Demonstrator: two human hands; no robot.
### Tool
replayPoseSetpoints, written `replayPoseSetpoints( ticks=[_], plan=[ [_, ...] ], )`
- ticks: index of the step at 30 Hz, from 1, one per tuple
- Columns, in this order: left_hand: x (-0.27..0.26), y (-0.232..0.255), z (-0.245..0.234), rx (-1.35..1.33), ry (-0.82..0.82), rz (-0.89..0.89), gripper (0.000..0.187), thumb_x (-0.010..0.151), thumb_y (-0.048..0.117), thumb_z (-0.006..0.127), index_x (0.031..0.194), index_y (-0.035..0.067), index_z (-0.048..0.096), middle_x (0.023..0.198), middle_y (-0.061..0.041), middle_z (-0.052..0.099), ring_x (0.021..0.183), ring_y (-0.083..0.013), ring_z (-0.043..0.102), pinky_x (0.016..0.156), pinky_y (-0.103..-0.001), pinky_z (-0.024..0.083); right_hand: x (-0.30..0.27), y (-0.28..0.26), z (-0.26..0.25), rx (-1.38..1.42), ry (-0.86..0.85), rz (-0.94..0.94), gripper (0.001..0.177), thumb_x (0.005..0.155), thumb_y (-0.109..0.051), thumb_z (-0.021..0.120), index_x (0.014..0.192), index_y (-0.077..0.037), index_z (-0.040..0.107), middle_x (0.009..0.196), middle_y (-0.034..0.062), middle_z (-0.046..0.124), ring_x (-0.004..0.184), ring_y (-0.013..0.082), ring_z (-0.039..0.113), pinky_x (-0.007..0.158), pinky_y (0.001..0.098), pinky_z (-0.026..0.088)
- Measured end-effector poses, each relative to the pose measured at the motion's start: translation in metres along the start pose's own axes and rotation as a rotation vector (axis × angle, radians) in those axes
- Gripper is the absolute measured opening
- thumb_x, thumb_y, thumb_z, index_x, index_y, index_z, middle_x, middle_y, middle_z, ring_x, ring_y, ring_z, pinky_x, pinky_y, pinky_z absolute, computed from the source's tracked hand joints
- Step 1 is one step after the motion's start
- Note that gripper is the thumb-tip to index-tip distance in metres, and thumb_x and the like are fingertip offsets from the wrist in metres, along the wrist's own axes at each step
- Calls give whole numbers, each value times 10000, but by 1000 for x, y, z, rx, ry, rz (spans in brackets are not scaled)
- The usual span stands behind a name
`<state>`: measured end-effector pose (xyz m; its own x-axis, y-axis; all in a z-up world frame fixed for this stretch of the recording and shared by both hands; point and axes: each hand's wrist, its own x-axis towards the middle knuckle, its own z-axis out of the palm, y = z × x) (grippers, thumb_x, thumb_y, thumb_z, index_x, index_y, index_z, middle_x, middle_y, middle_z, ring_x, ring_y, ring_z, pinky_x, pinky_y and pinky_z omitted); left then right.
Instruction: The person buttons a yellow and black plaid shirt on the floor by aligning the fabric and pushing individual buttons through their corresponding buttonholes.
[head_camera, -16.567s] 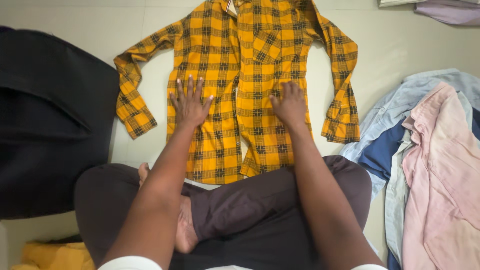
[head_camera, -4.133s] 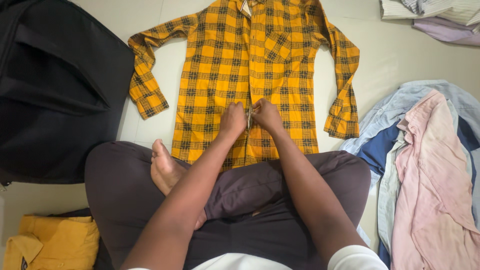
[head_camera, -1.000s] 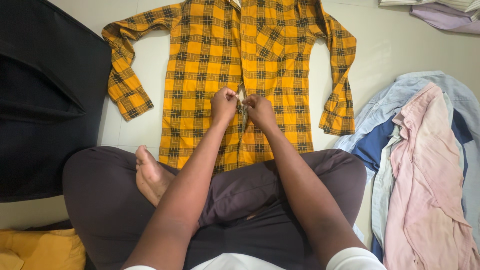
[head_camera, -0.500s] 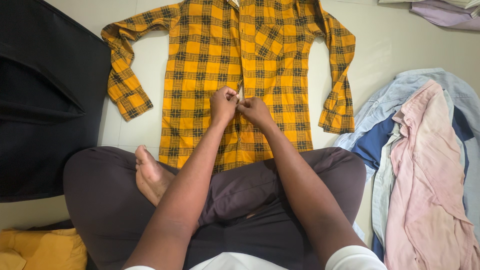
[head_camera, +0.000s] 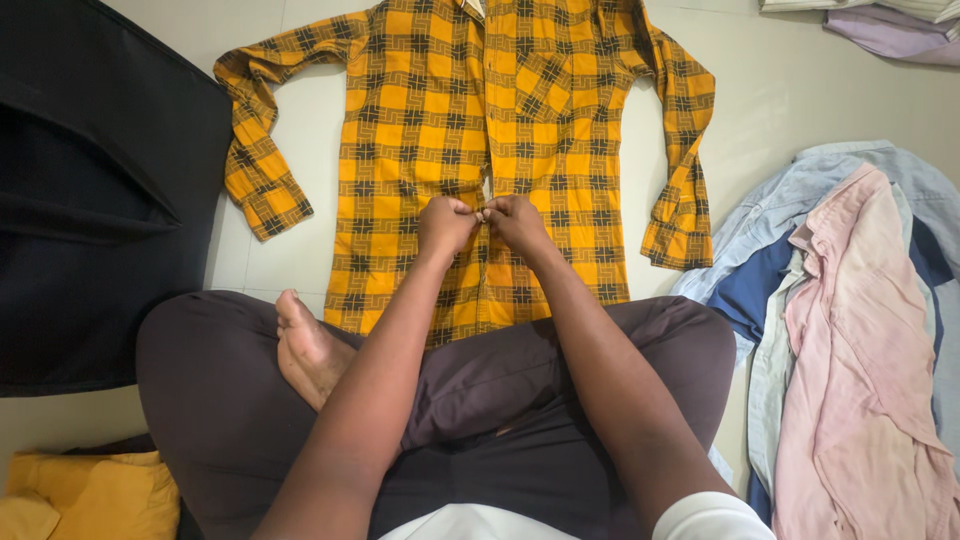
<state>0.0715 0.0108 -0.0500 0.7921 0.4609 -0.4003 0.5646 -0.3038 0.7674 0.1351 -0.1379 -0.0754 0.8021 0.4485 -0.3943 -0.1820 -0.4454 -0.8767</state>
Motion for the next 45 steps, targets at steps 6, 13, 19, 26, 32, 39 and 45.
replayPoseSetpoints(
  ticks=[6,13,19,26,32,39,45],
  plan=[
    [9,-9,7,-260,-66,-83,334,776,27,831,1075,-58,707,855,-145,774,674,-147,730,556,-298,555,3,5,3,-2,35,-31,117,954,-122,688,964,-23,751,759,22,731,626,79,660,584,262,531],
    [7,-3,5,-254,-60,-65,216,796,13,810,953,-2,662,798,-109,746,667,-167,724,549,-305,559,-4,-6,-1,49,43,29,120,911,-40,688,1026,-36,721,798,51,724,618,95,659,552,291,538],
    [-3,3,2,-63,-18,28,132,805,23,804,838,46,678,790,-78,741,721,-187,746,619,-332,574,-15,-16,-11,-2,114,-3,262,835,29,697,1078,-41,629,818,55,690,647,139,689,599,307,550],
    [5,-8,9,-127,-75,71,121,864,-5,687,897,75,772,868,-80,796,786,-177,769,701,-327,604,-14,-14,-4,-28,135,-24,313,829,42,697,1111,-58,609,846,43,675,721,131,674,622,308,563],
    [-7,-10,14,-82,-19,172,178,905,6,647,1006,81,773,931,-91,794,813,-192,767,733,-341,597,-11,-12,-3,70,99,96,374,846,44,704,1163,-48,528,836,88,693,703,163,705,606,303,566],
    [-32,-1,22,110,87,268,229,856,72,734,1082,36,741,1009,-179,748,909,-326,716,777,-418,556,-5,0,3,133,104,70,391,821,66,708,1152,-47,533,852,78,683,718,145,702,588,305,590],
    [-15,-16,23,-52,-9,144,188,917,67,645,1075,81,746,1047,-96,764,888,-224,750,764,-354,582,-10,-2,-1,109,89,114,362,844,37,719,1144,-49,537,827,77,665,656,152,647,556,317,533]
  ],
)
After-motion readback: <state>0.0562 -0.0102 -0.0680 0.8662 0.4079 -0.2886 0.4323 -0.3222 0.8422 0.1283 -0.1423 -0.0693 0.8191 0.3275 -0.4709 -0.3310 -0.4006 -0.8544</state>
